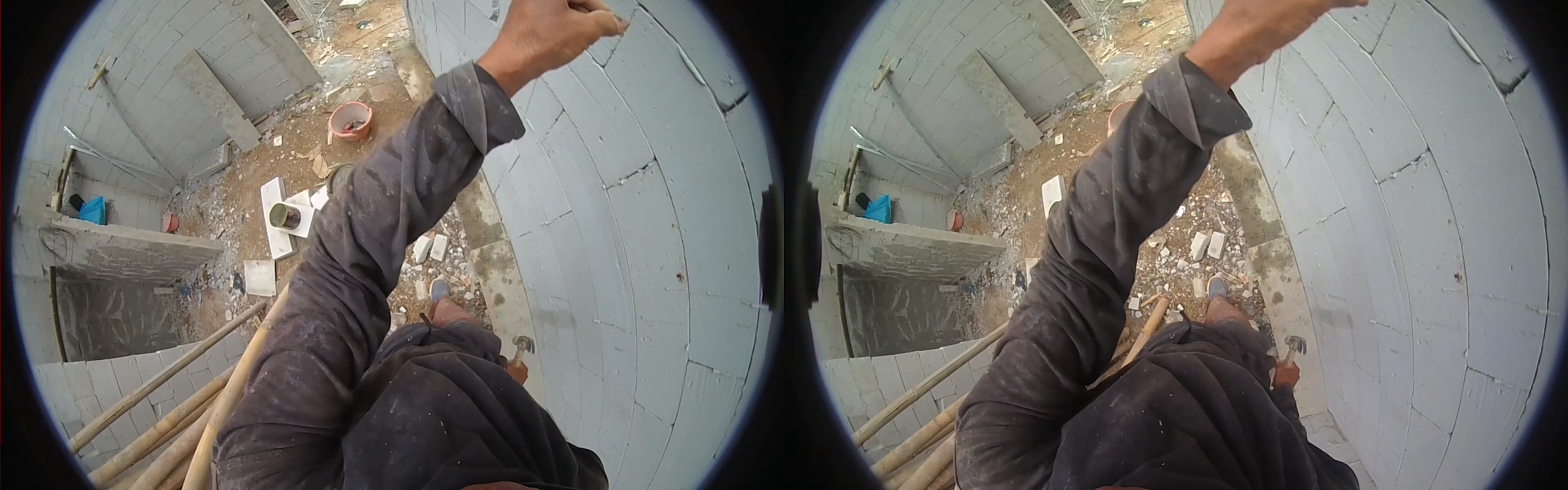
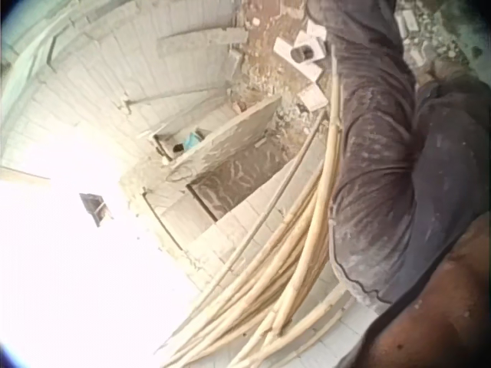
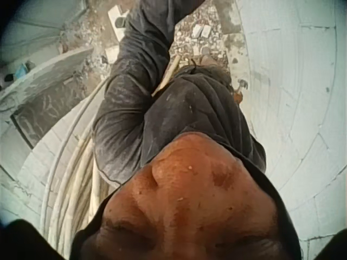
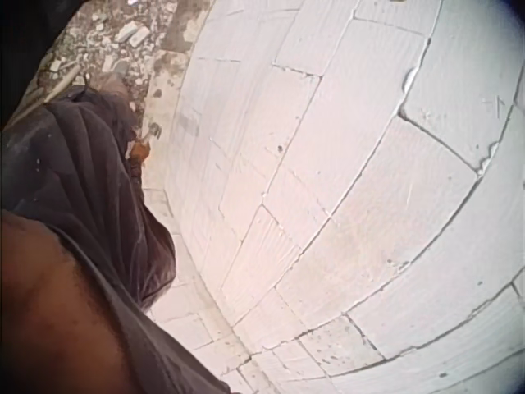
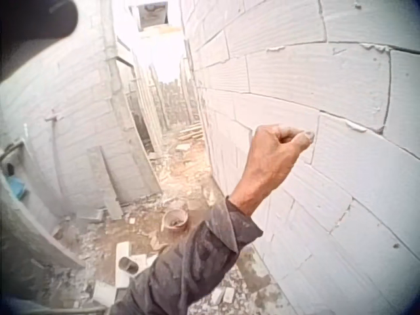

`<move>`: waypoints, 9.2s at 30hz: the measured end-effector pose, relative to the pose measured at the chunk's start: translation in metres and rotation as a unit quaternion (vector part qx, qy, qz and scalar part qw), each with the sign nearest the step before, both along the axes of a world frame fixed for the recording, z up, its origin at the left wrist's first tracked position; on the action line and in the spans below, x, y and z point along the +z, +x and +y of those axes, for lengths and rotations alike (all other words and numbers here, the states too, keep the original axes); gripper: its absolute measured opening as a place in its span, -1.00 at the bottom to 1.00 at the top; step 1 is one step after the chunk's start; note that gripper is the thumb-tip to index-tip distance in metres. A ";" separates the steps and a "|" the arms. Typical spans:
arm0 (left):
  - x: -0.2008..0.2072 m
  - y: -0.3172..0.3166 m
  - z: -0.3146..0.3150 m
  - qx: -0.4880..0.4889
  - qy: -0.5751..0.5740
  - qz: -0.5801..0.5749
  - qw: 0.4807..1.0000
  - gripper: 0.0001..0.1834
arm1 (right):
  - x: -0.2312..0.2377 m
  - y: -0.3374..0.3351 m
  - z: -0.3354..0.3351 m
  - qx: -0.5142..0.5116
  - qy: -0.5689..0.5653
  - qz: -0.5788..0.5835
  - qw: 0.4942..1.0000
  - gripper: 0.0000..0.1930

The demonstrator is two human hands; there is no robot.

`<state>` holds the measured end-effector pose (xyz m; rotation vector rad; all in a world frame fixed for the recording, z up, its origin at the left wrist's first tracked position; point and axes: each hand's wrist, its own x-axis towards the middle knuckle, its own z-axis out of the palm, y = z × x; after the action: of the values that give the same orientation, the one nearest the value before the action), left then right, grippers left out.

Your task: The person attaches a string line to a corner of a brick wall using a nail and a hammer, then adjusts the tension and position of the string across the wall structure.

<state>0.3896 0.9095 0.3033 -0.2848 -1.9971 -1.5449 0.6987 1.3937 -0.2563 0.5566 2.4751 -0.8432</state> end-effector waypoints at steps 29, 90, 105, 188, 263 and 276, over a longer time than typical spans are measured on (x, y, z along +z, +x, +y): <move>0.023 -0.330 -0.533 -0.033 0.098 0.058 0.993 -0.77 | 0.132 -0.491 -0.877 0.363 -0.292 -0.046 0.884 -0.71; 0.236 -1.015 -1.431 -0.302 -0.038 0.422 0.854 -0.80 | 0.039 -1.228 -1.635 -0.417 -0.211 0.057 0.882 -0.66; 0.311 -1.171 -1.462 -0.412 0.021 0.498 0.763 -0.80 | 0.014 -1.146 -1.840 -0.789 -0.205 0.159 0.557 -0.69; 0.352 -1.229 -1.395 -0.437 0.280 0.506 0.689 -0.82 | 0.032 -1.226 -2.183 -0.893 -0.256 0.180 0.325 -0.80; 0.300 -1.169 -1.345 -0.533 0.356 0.388 0.662 -0.91 | 1.021 -1.328 -1.986 -0.274 0.852 0.104 0.434 -0.48; 0.301 -1.168 -1.340 -0.535 0.360 0.393 0.656 -0.90 | 0.974 -1.294 -1.954 -0.399 0.812 0.175 0.388 -0.47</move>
<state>-0.7783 -0.4309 0.6043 -1.6446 -0.3043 -2.1244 -0.5950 -0.5601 0.7175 2.3690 2.3093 2.0011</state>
